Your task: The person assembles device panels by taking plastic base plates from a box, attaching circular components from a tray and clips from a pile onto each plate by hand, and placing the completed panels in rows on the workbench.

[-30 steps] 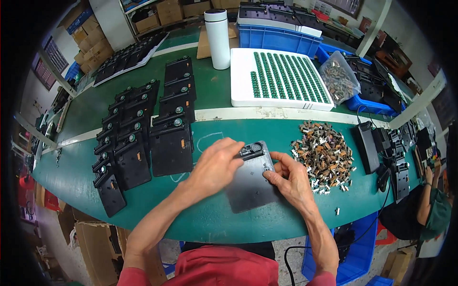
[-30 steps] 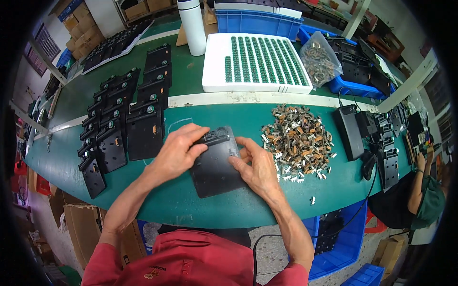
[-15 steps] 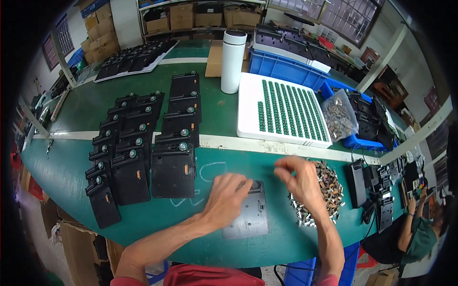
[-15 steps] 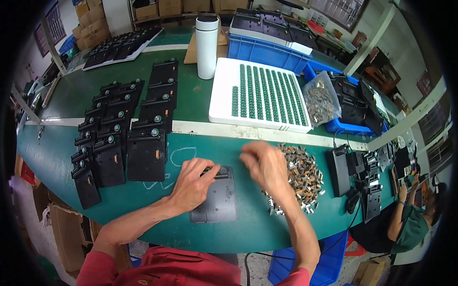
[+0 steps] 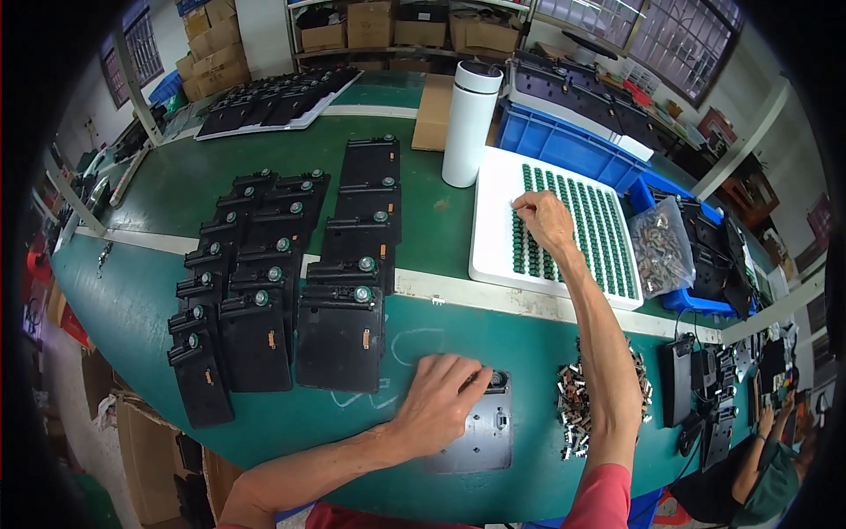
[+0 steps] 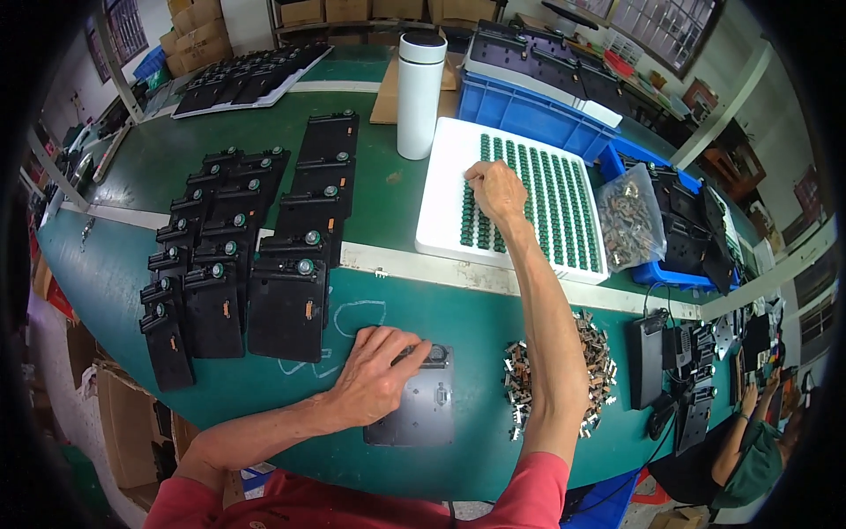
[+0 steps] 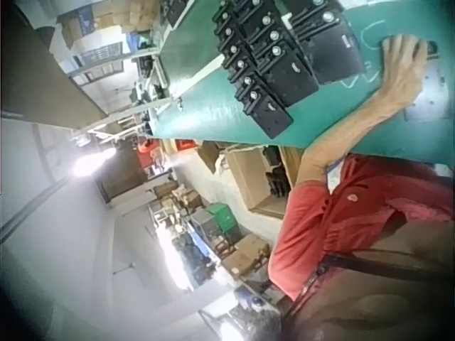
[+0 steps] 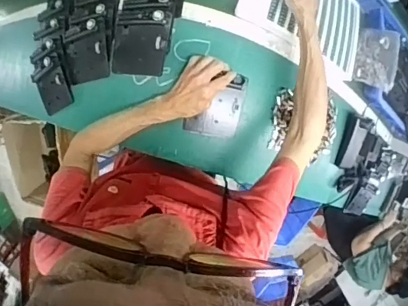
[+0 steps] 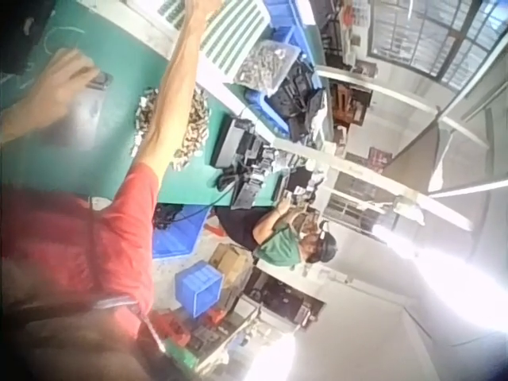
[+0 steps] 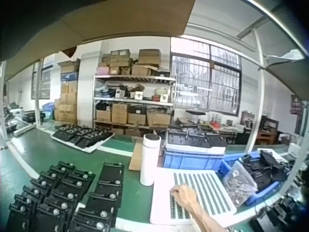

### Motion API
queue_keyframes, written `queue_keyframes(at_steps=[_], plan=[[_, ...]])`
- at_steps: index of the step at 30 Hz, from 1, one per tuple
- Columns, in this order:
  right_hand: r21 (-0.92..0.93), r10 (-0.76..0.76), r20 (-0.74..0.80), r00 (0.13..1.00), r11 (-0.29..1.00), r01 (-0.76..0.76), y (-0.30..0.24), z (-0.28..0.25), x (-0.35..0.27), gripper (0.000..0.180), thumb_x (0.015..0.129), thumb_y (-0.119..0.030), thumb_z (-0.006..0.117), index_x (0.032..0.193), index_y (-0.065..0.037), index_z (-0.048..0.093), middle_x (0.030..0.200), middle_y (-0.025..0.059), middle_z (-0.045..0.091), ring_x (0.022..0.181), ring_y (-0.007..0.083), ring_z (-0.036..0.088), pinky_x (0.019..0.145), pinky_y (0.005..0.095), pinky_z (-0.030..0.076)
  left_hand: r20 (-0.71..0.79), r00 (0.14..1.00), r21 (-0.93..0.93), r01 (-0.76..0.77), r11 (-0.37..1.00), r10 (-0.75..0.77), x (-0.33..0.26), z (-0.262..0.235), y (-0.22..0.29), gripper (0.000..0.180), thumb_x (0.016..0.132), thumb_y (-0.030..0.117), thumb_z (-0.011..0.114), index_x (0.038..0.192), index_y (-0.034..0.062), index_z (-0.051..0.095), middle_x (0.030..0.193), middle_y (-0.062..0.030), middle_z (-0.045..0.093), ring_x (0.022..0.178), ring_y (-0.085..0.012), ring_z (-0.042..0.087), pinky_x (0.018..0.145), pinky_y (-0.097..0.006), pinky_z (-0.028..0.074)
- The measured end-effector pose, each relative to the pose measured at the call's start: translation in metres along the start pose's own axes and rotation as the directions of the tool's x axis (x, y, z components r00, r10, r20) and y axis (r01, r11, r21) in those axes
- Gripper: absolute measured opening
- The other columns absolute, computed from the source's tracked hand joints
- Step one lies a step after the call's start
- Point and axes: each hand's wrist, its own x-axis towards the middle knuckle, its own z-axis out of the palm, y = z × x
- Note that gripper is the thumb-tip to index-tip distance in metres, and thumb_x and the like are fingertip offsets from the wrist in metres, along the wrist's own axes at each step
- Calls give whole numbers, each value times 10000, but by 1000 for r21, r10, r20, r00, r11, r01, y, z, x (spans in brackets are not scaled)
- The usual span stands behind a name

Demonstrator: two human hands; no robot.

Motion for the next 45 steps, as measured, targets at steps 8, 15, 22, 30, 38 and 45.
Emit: queue_keyframes(at_steps=[8,15,22,30,38,45], plan=[[253,148,231,962,945,-206,8,-5,27,112,800,-55,678,887,-19,738,776,80,684,701,146,606,624,295,470,5,1000,6,18,1000,-18,2,-1,0,439,696,-92,574,1128,-61,643,1077,-142,570,995,-283,540,892,-417,388],[460,292,227,929,809,-366,-4,-21,18,113,837,-60,630,916,-17,698,751,54,626,645,120,530,548,269,388,-2,1000,-15,15,1000,-15,0,0,2,436,692,-89,573,1120,-59,644,1067,-143,575,993,-283,542,884,-413,388],[719,121,184,976,661,-217,-39,-41,-61,136,903,-23,590,1001,41,659,830,78,662,733,140,654,672,247,551,-10,1000,-7,1,1000,-1,-2,-3,-1,380,707,-55,601,1082,-49,655,1035,-126,578,980,-288,544,863,-402,398],[788,119,375,919,482,-384,-55,-77,-194,200,872,9,633,1068,38,663,908,83,680,763,143,668,726,259,569,-20,1000,-1,9,1000,-9,1,1,-3,415,682,-63,720,1087,-27,638,1032,-111,582,974,-289,548,846,-401,410],[728,51,350,936,613,-306,-50,-61,-243,262,800,65,694,1060,31,684,883,49,674,778,99,627,725,224,527,-19,1000,13,10,1000,-10,0,4,0,411,690,-51,726,1091,-19,639,1029,-110,578,967,-282,549,832,-401,416],[630,-57,192,980,772,-79,-51,-48,-245,260,745,19,758,997,-38,733,817,22,620,702,107,544,647,252,477,-16,1000,16,20,1000,-20,-1,3,-1,432,683,-51,730,1104,-18,640,1042,-99,581,974,-277,551,838,-401,420]])
